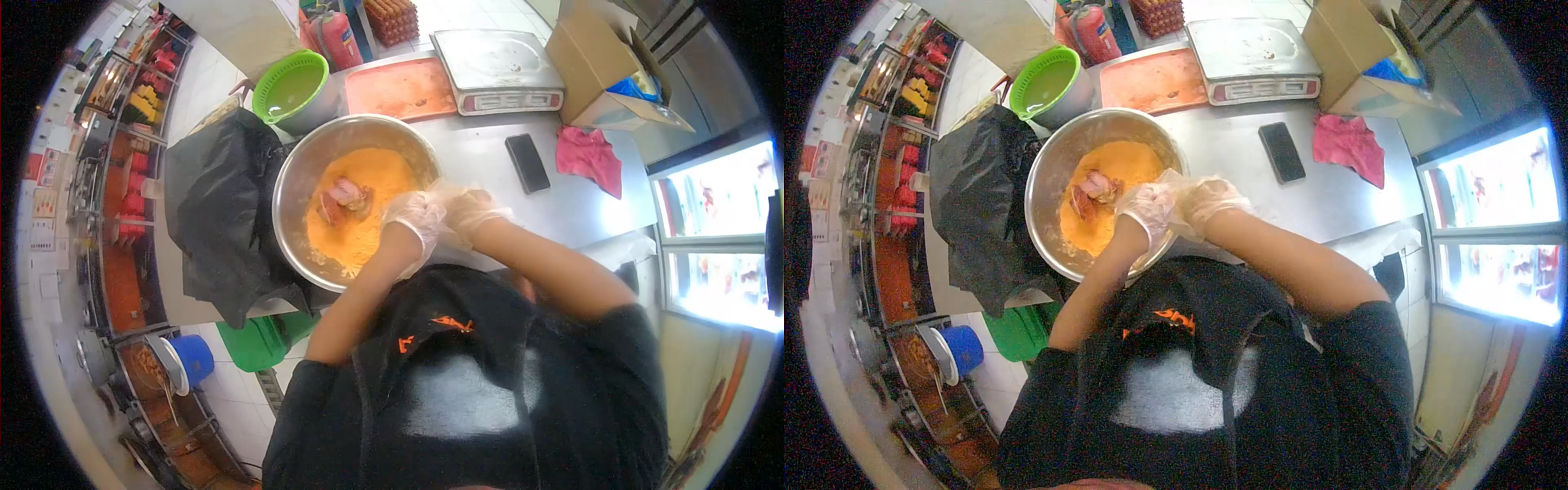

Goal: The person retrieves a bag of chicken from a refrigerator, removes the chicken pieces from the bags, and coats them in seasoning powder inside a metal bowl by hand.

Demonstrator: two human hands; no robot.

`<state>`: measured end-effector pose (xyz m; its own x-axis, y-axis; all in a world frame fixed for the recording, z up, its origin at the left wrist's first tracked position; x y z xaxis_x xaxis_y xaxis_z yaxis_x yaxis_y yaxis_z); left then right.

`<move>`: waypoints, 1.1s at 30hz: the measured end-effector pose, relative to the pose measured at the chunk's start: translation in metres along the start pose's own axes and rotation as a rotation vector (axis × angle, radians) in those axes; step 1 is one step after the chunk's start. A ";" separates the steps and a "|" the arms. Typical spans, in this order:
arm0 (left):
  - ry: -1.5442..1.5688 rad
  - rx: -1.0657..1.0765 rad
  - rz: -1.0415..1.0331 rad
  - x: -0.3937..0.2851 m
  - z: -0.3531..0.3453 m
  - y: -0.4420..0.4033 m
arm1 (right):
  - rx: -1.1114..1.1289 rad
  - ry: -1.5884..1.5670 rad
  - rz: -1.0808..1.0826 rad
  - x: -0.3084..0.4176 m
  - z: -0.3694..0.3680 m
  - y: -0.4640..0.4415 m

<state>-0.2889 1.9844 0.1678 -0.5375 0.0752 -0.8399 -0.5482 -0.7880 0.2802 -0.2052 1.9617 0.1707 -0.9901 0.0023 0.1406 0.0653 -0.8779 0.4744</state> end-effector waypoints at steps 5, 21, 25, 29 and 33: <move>0.137 -0.070 0.021 0.003 0.002 0.014 | -0.072 -0.006 0.204 0.009 -0.006 0.000; -0.128 0.013 -0.002 0.028 0.045 0.034 | -0.261 -1.072 0.191 -0.025 0.053 0.059; -0.053 -0.322 -0.267 0.000 0.073 0.050 | -0.248 -1.591 0.354 -0.018 0.060 0.069; 0.506 -0.348 -0.604 -0.033 0.082 0.074 | -0.152 -1.662 0.522 0.018 0.076 0.078; 0.358 -0.422 -0.594 -0.052 0.094 0.099 | -0.378 -1.257 0.590 0.049 0.106 0.092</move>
Point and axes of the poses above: each hand's wrist, its own y-axis away from the middle knuckle, its own z-axis out of the back of the hand, x = y × z, the point moved 9 cm from there along -y, towards the middle knuckle, and after that the axes turned 12 degrees about y, right-handed, at the moved point
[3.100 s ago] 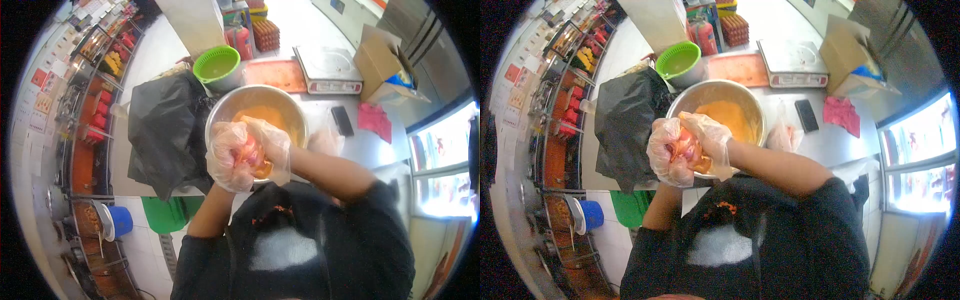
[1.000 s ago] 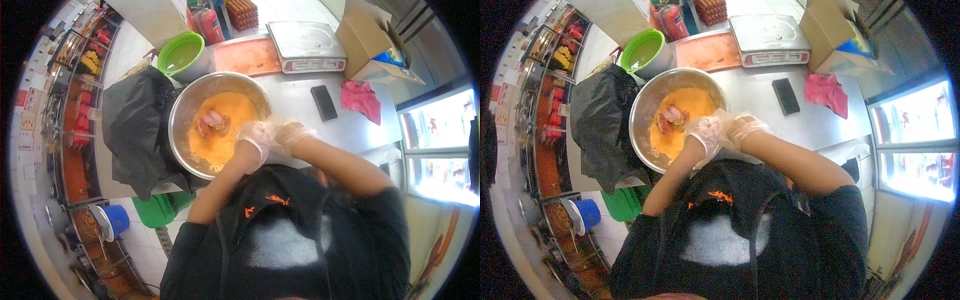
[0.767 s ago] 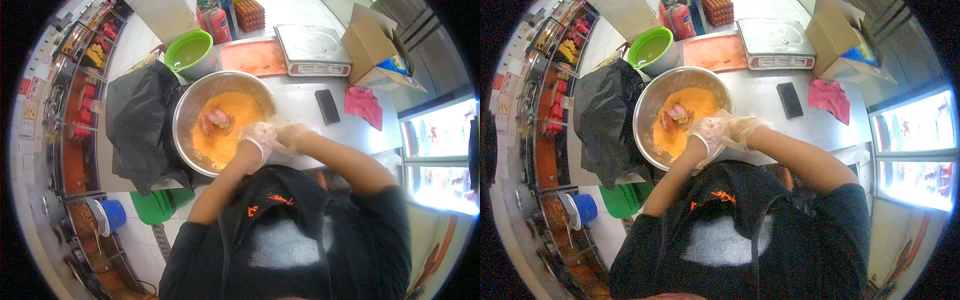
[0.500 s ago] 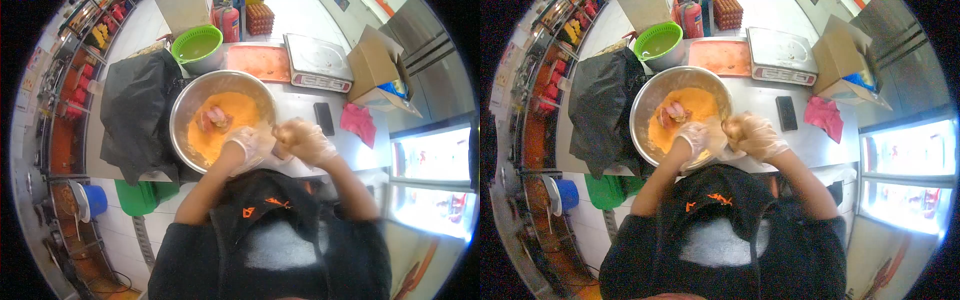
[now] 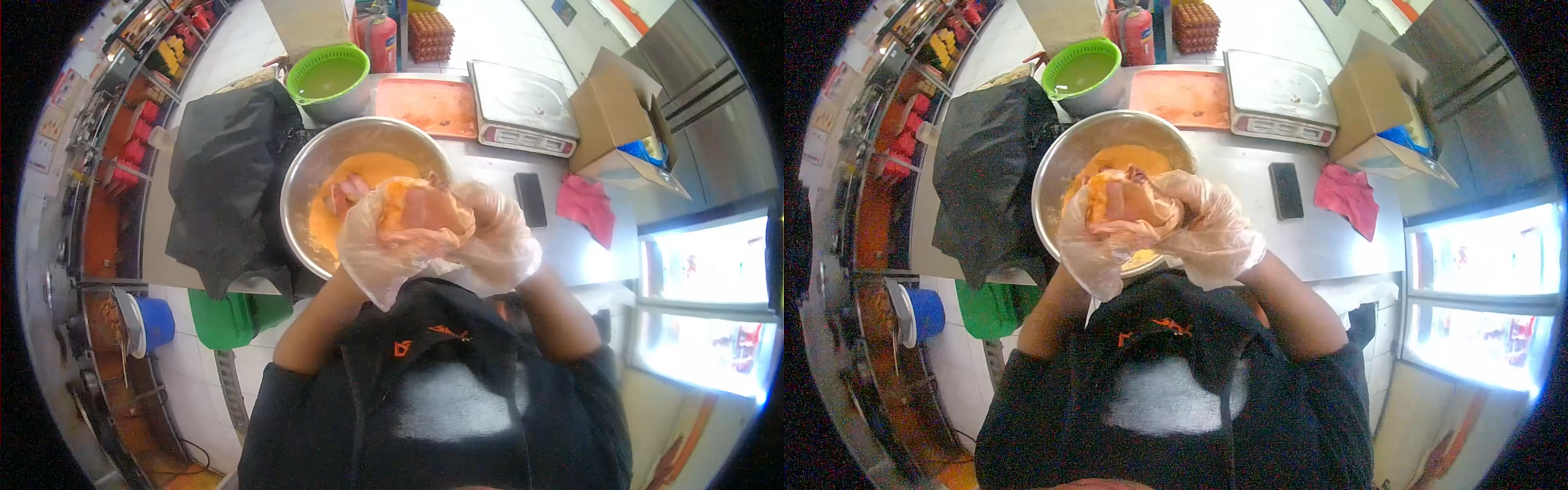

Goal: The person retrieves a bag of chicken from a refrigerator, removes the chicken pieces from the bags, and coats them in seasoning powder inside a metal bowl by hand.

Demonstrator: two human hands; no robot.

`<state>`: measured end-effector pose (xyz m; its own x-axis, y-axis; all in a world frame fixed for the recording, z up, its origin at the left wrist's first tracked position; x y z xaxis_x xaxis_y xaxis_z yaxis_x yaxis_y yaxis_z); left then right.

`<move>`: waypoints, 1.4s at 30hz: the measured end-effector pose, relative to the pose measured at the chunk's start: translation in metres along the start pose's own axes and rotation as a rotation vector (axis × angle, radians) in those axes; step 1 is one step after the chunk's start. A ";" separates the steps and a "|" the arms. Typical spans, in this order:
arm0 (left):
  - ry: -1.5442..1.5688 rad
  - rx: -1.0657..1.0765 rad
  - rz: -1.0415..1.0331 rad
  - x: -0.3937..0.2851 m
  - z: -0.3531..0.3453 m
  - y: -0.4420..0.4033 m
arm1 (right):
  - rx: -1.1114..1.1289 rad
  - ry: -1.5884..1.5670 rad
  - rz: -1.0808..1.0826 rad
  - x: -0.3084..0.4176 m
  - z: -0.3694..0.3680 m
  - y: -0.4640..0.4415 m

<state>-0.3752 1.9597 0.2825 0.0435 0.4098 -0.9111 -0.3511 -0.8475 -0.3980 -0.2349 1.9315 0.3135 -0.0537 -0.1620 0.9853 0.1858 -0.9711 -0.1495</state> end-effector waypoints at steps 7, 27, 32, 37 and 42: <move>-0.176 0.035 -0.179 -0.027 0.011 0.005 | 0.031 0.812 0.409 0.059 -0.019 -0.009; -0.552 -0.006 -0.891 -0.147 0.018 0.004 | 0.150 -0.274 -0.106 0.045 -0.050 0.000; -0.137 -0.141 -0.582 -0.140 0.042 -0.015 | 0.083 0.196 0.043 0.063 -0.027 -0.014; 0.022 0.033 -0.365 -0.109 0.024 -0.028 | -0.054 0.863 0.349 0.105 -0.027 -0.016; -0.169 -0.252 -0.692 -0.156 0.032 -0.021 | -0.083 0.961 0.443 0.121 -0.032 -0.013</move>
Point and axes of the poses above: each hand's wrist, its own y-axis away from the middle knuckle, its own z-axis out of the back of the hand, x = y × z, the point moved 9 cm from there along -y, towards the middle knuckle, and after that the axes turned 12 degrees about y, right-handed, at the moved point
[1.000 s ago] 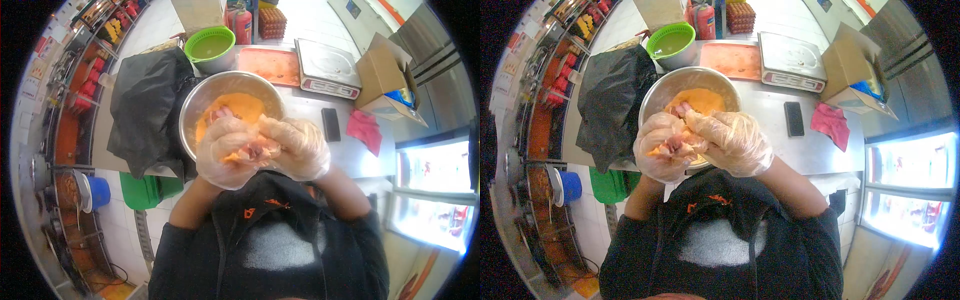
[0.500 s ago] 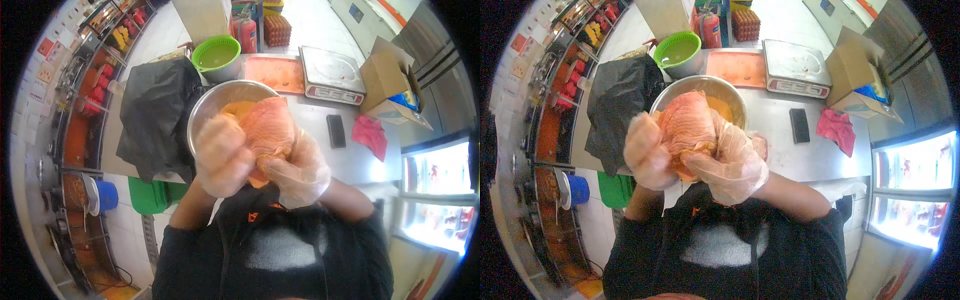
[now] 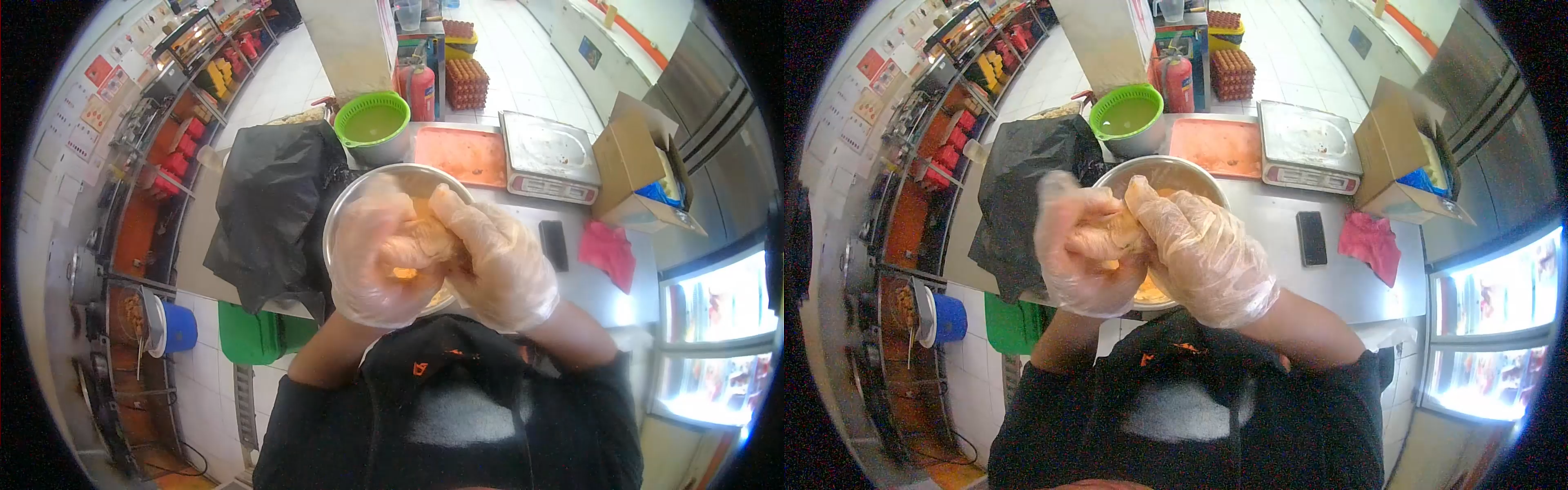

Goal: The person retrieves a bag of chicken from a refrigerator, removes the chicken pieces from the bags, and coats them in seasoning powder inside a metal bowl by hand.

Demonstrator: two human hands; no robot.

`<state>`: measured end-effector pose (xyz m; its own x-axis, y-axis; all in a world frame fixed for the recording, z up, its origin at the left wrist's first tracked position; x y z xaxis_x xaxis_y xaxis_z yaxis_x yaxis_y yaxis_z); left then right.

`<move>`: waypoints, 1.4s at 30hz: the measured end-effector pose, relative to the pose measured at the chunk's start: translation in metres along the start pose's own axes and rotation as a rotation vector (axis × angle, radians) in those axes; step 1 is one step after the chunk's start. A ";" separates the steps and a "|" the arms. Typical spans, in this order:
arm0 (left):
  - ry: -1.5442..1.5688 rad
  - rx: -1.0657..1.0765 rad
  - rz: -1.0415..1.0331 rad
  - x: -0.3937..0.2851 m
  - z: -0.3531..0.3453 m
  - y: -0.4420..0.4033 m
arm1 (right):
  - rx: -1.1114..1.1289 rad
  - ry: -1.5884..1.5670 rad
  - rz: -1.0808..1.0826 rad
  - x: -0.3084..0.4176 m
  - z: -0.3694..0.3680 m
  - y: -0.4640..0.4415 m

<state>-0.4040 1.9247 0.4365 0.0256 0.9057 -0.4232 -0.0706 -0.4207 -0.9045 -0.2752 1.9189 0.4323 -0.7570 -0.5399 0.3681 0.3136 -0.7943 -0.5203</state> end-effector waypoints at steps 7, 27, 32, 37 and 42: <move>-0.201 0.051 0.014 0.007 -0.005 0.000 | -0.129 -0.060 0.106 -0.001 0.005 -0.008; 0.416 -0.331 0.155 0.062 0.023 0.029 | 0.019 -1.762 -0.698 -0.051 -0.134 0.010; 0.631 -0.302 0.113 0.075 0.023 0.036 | -0.139 -0.927 -0.223 -0.041 -0.092 0.003; 0.779 -0.253 0.268 0.108 0.026 0.036 | 0.101 -0.785 -0.275 -0.040 -0.099 0.002; 0.220 -0.078 0.419 0.098 0.028 0.018 | 0.085 -0.885 -0.429 -0.055 -0.092 -0.009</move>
Point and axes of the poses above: each hand's wrist, its own y-axis away from the middle knuckle, its own z-axis out of the back of the hand, x = y × z, the point moved 9 cm from there along -y, towards the middle knuckle, and after that the axes turned 12 degrees about y, right-handed, at the moved point
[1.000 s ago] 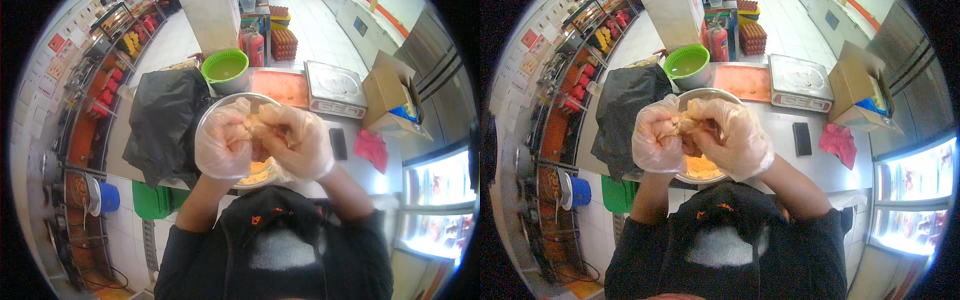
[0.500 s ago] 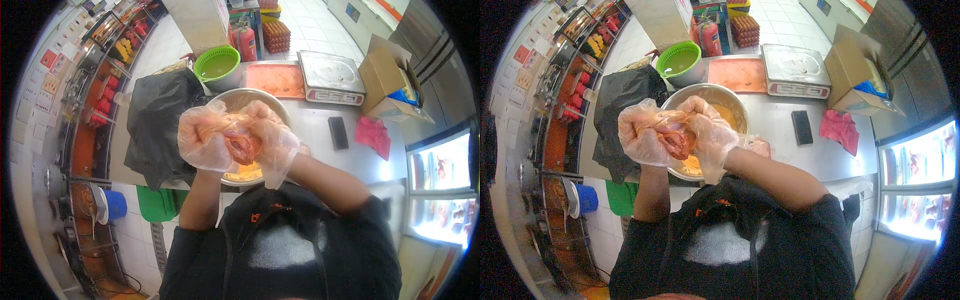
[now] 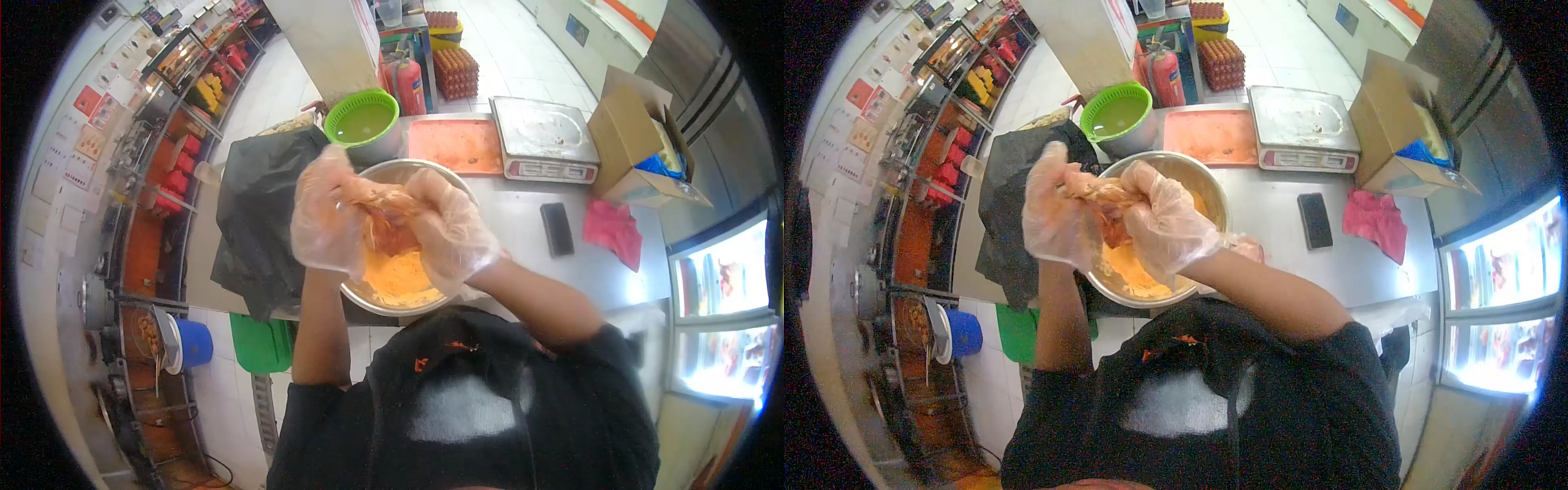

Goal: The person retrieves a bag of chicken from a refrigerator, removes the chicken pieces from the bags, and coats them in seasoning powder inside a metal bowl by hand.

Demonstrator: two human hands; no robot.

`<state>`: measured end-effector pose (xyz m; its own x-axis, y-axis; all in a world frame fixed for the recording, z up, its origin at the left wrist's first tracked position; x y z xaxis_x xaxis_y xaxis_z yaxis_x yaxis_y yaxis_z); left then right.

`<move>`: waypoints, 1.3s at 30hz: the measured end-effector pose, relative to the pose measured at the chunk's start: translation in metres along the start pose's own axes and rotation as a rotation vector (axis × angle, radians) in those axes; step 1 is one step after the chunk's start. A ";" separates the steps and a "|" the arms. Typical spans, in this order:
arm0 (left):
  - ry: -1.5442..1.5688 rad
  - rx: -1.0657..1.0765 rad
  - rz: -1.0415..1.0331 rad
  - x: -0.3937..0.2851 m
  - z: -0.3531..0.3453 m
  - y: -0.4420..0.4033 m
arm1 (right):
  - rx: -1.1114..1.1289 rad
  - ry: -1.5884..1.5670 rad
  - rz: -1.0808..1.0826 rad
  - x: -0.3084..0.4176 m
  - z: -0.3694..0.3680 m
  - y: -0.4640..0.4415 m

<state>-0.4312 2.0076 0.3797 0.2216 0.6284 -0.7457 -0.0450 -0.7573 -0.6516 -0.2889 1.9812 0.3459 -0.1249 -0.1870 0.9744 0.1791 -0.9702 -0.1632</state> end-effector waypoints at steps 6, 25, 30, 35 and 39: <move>0.437 0.035 0.118 -0.005 -0.032 0.015 | -0.202 0.456 0.678 0.081 -0.001 0.015; 0.096 0.207 -0.209 -0.030 -0.025 0.015 | 0.186 -0.524 -0.059 0.036 -0.007 -0.002; -0.061 0.210 -0.309 -0.043 -0.028 0.023 | 0.285 -0.698 0.050 0.025 -0.018 -0.005; 0.156 0.192 -0.296 -0.037 -0.037 0.021 | -0.086 0.333 0.529 0.044 -0.004 0.020; 0.467 -0.104 0.040 -0.002 -0.014 0.020 | -0.042 0.357 0.432 0.023 -0.014 0.011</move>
<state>-0.4189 1.9888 0.3705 0.6369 0.4688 -0.6120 0.0300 -0.8083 -0.5880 -0.3036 1.9645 0.3642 -0.3727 -0.6024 0.7059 0.2489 -0.7977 -0.5493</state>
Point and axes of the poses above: each hand's wrist, its own y-axis away from the middle knuckle, its own z-axis out of the back of the hand, x = y × z, the point moved 9 cm from there along -y, towards the middle knuckle, and after that the axes turned 12 degrees about y, right-handed, at the moved point
